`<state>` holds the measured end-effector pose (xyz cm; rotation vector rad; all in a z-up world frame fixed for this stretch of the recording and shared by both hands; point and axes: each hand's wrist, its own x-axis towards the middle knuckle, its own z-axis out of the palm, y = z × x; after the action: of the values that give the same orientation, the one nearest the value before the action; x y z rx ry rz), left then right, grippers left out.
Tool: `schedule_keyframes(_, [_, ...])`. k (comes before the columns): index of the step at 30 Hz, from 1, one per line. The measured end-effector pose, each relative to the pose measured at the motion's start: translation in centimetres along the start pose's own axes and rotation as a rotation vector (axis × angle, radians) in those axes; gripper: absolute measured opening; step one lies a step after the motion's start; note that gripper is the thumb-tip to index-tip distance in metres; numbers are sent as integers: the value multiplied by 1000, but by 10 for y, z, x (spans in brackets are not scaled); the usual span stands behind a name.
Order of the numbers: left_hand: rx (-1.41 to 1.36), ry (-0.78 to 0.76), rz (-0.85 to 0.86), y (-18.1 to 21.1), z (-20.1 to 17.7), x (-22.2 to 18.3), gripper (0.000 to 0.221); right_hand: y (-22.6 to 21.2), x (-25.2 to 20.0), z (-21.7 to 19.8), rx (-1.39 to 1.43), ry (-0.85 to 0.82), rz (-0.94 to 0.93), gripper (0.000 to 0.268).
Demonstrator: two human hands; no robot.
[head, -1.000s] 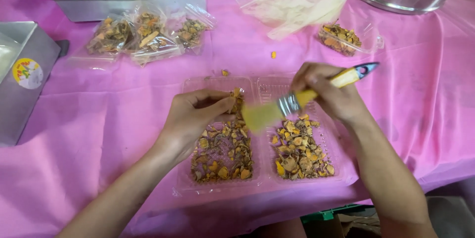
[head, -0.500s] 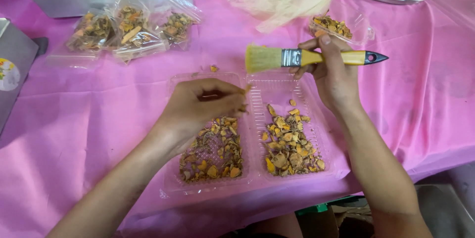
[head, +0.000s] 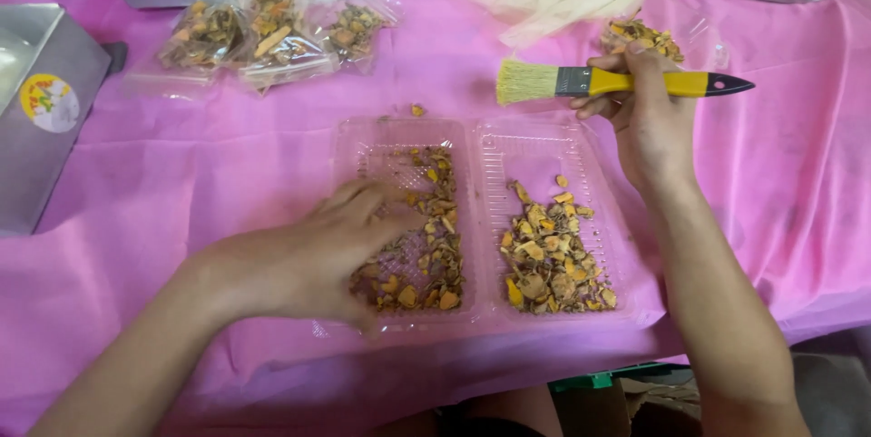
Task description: Sorting and cleaning dried tea ingredients in plastic containers using hands and a brush
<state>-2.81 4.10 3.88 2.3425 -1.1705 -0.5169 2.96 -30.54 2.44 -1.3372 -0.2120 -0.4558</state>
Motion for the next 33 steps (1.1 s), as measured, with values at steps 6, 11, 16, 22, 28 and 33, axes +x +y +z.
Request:
schedule_keyframes(6, [101, -135, 26, -22, 6, -15, 96, 0, -2, 3, -48, 1, -44, 32])
schedule_keyframes(11, [243, 31, 72, -46, 17, -5, 104, 0, -1, 2, -58, 90, -22, 30])
schedule_keyframes(16, [194, 100, 190, -43, 17, -2, 96, 2, 1, 0, -79, 89, -23, 30])
schedule_keyframes(22, [-1, 19, 133, -37, 13, 4, 50, 5, 1, -1, -93, 53, -53, 32])
schedule_keyframes(28, [-10, 89, 314, -29, 18, 14, 29, 6, 0, -1, -65, 36, -59, 30])
schedule_keyframes(33, [30, 159, 317, -11, 15, 29, 15, 8, 0, 0, -67, 60, -64, 29])
